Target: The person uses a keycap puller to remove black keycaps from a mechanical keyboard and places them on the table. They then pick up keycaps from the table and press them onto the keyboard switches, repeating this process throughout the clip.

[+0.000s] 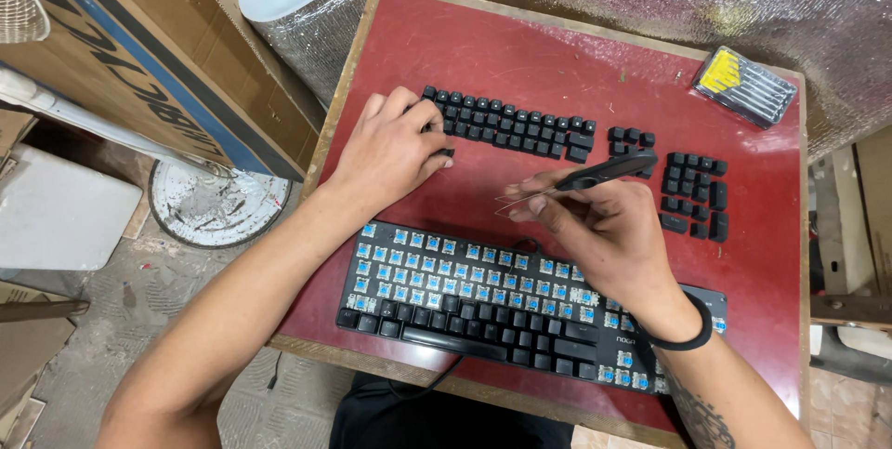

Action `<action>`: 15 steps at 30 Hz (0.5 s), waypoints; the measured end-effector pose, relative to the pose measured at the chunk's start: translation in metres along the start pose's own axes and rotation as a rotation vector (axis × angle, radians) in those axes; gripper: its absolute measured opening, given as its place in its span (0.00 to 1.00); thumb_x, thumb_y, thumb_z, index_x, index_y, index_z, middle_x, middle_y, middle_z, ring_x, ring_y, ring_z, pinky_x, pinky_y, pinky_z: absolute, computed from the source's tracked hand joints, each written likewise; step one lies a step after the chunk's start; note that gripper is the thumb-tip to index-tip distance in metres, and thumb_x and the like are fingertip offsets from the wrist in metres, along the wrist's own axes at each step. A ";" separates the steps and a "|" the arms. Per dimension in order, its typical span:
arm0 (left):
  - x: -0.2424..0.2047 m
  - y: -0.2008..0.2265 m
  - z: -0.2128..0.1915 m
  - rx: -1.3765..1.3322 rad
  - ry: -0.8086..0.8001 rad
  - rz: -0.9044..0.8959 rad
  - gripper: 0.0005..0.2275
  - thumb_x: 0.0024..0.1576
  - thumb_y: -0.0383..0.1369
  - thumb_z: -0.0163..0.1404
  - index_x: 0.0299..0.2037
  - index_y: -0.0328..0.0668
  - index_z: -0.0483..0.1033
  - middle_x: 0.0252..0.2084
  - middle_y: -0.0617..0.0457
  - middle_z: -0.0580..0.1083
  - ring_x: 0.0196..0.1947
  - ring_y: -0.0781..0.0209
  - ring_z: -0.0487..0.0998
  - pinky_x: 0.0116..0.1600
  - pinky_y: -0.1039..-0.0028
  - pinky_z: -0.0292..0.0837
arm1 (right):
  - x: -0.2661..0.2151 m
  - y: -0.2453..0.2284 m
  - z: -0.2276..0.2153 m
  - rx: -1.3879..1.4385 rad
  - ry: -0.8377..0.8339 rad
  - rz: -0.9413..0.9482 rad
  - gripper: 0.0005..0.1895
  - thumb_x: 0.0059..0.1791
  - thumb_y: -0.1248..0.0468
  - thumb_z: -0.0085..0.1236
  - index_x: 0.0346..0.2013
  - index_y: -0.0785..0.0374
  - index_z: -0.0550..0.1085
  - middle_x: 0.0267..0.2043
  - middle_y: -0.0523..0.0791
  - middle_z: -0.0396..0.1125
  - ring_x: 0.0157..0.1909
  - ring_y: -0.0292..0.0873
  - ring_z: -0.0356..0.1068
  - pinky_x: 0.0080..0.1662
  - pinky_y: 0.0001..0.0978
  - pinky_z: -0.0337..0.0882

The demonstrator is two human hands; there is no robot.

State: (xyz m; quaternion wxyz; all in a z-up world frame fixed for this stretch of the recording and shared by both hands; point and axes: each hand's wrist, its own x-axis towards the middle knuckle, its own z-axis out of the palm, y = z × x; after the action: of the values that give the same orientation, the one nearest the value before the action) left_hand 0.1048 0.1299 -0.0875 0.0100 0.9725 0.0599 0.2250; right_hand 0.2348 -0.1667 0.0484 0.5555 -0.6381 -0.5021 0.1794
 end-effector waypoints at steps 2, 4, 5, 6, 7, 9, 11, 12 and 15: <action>0.002 0.002 -0.004 -0.003 0.010 0.002 0.08 0.61 0.46 0.72 0.46 0.63 0.91 0.51 0.64 0.76 0.63 0.54 0.72 0.62 0.57 0.67 | 0.001 0.003 -0.002 0.030 -0.002 -0.003 0.10 0.60 0.77 0.65 0.55 0.74 0.87 0.43 0.60 0.88 0.48 0.49 0.90 0.44 0.35 0.88; 0.004 0.000 -0.005 -0.003 0.022 0.004 0.08 0.60 0.45 0.73 0.45 0.62 0.91 0.50 0.64 0.75 0.63 0.53 0.73 0.62 0.56 0.67 | 0.000 0.007 -0.003 0.060 -0.004 -0.008 0.10 0.59 0.78 0.64 0.55 0.75 0.87 0.44 0.62 0.87 0.49 0.51 0.91 0.46 0.37 0.89; 0.004 -0.001 -0.003 0.010 0.031 0.003 0.08 0.60 0.45 0.73 0.45 0.62 0.90 0.50 0.64 0.75 0.62 0.54 0.72 0.62 0.57 0.66 | -0.001 0.009 -0.003 0.057 0.001 -0.007 0.10 0.59 0.78 0.65 0.55 0.75 0.86 0.44 0.62 0.87 0.49 0.51 0.91 0.47 0.37 0.89; 0.004 -0.002 -0.002 0.023 0.040 0.002 0.08 0.61 0.45 0.73 0.45 0.61 0.90 0.50 0.64 0.75 0.62 0.54 0.72 0.62 0.57 0.66 | -0.002 0.010 -0.003 0.055 0.006 -0.006 0.10 0.59 0.78 0.65 0.55 0.75 0.86 0.44 0.62 0.87 0.49 0.51 0.91 0.47 0.37 0.89; 0.005 -0.003 -0.001 0.024 0.041 0.004 0.08 0.61 0.45 0.73 0.45 0.61 0.90 0.50 0.64 0.75 0.62 0.54 0.72 0.62 0.57 0.66 | -0.002 0.010 -0.003 0.054 0.007 -0.007 0.10 0.59 0.78 0.65 0.55 0.75 0.86 0.44 0.62 0.87 0.49 0.51 0.91 0.47 0.37 0.89; 0.005 -0.004 0.000 0.015 0.043 -0.005 0.08 0.61 0.45 0.73 0.44 0.61 0.91 0.49 0.63 0.76 0.61 0.54 0.73 0.62 0.57 0.66 | -0.001 0.008 -0.003 0.048 0.000 -0.014 0.10 0.59 0.78 0.65 0.55 0.76 0.86 0.43 0.61 0.87 0.49 0.52 0.91 0.47 0.36 0.89; 0.005 -0.005 0.001 0.019 0.047 0.000 0.09 0.60 0.45 0.73 0.45 0.61 0.91 0.50 0.63 0.76 0.62 0.53 0.73 0.62 0.56 0.66 | -0.002 0.008 -0.003 0.046 0.001 -0.016 0.10 0.59 0.78 0.65 0.55 0.75 0.86 0.44 0.61 0.88 0.49 0.51 0.91 0.47 0.37 0.89; 0.006 -0.005 0.001 0.024 0.051 0.005 0.09 0.59 0.45 0.74 0.45 0.61 0.91 0.51 0.62 0.76 0.62 0.53 0.73 0.62 0.56 0.66 | -0.003 0.007 -0.002 0.044 0.001 -0.019 0.10 0.59 0.78 0.66 0.55 0.75 0.86 0.44 0.61 0.88 0.49 0.51 0.91 0.47 0.37 0.89; 0.007 -0.001 -0.007 0.016 0.052 0.009 0.08 0.61 0.44 0.73 0.42 0.58 0.90 0.49 0.61 0.76 0.60 0.52 0.73 0.63 0.55 0.65 | -0.002 0.003 -0.004 0.029 -0.007 -0.010 0.10 0.60 0.78 0.65 0.56 0.74 0.87 0.42 0.60 0.88 0.48 0.47 0.89 0.47 0.35 0.88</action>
State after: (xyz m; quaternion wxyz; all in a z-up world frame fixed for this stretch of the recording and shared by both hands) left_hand 0.1079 0.1314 -0.0777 -0.0005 0.9666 0.0575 0.2498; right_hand 0.2383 -0.1699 0.0461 0.5639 -0.6269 -0.5044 0.1861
